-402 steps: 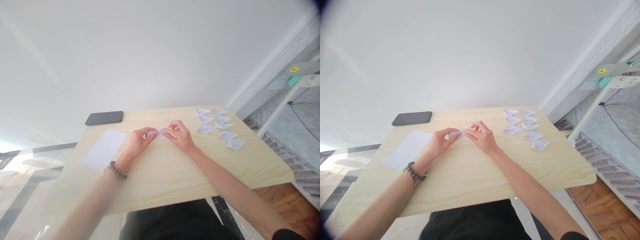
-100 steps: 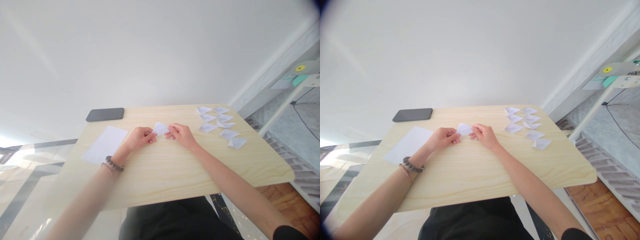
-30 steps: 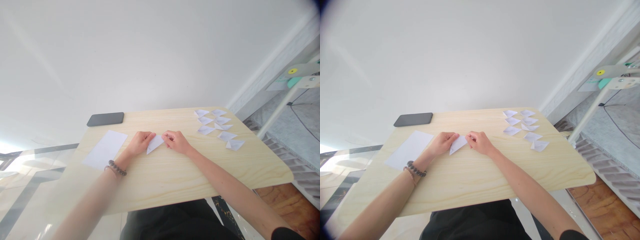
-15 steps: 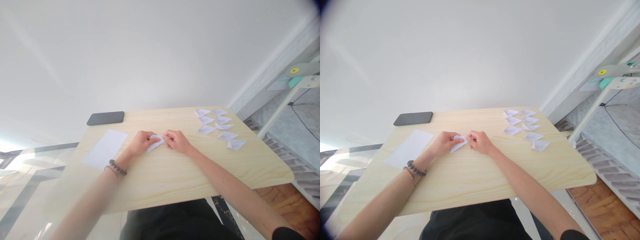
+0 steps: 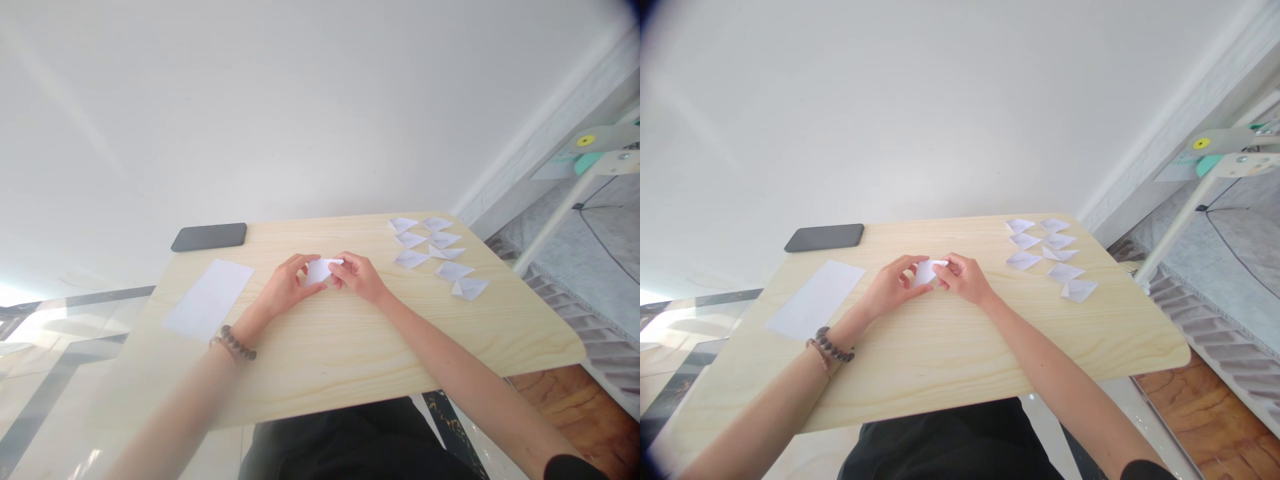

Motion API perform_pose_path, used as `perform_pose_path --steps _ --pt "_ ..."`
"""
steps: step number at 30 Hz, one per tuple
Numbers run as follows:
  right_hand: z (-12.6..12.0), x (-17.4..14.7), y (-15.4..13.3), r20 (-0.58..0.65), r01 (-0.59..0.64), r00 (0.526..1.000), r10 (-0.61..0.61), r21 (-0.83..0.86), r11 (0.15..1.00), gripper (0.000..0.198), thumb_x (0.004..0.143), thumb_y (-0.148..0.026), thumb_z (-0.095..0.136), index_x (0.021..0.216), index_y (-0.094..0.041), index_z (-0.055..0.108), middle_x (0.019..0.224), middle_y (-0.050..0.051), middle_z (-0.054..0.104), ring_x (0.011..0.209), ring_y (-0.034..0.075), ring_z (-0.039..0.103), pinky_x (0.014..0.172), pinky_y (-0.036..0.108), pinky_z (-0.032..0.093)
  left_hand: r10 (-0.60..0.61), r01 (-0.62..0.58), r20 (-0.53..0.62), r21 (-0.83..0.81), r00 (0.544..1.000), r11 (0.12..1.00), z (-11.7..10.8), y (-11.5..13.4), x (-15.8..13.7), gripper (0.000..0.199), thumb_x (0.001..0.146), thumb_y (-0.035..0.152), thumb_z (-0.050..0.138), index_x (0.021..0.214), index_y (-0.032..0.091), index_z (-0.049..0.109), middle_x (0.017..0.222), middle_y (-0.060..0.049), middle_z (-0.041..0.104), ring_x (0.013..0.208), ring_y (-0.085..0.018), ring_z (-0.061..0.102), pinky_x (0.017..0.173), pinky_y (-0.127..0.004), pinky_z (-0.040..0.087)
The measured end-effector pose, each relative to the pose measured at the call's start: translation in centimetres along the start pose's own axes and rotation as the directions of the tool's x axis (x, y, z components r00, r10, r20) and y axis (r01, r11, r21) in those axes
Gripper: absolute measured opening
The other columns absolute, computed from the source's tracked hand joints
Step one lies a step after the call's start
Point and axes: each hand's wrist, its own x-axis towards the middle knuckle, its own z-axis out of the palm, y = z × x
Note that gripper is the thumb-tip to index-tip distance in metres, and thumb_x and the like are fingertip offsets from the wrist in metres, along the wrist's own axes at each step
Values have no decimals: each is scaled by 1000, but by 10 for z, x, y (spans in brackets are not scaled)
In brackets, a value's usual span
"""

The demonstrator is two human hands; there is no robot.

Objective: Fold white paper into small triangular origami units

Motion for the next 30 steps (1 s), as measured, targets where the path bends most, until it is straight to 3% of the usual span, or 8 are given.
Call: perform_pose_path --steps 4,12,21,26,30 --pt "1 -1 -2 54 20 998 -19 -8 1000 27 72 -41 56 81 -15 55 73 4 63 61 12 59 59 25 48 -78 77 -4 -61 997 995 -2 3 1 54 68 46 60 114 21 51 102 -7 59 74 -14 55 60 -24 47" --pt "0 -1 3 112 44 993 -40 -34 998 23 74 -36 55 83 -15 57 74 4 62 64 13 59 62 26 48 -108 110 19 -146 994 983 -4 6 -1 54 66 46 62 112 20 52 95 -6 60 64 -11 55 55 -22 45" --pt "-1 -1 4 127 31 992 -26 -39 999 21 74 -31 54 86 -14 58 75 5 63 65 13 59 60 26 48 -114 118 38 -131 993 984 -4 6 0 52 67 46 62 111 21 52 94 -5 60 61 -10 54 55 -23 44" --pt "2 0 4 81 9 997 -7 -31 999 19 74 -24 50 88 -15 57 75 3 63 58 11 57 57 24 48 -65 65 4 -91 998 994 -4 4 0 57 66 46 62 115 19 50 102 -8 59 76 -15 57 59 -23 46" --pt "3 3 10 -34 -11 999 10 -50 999 18 74 -23 46 86 -16 56 76 3 62 56 11 57 52 23 47 11 -11 -4 -124 1000 992 -1 3 0 46 75 43 55 114 19 51 104 -7 60 82 -15 58 65 -24 47"
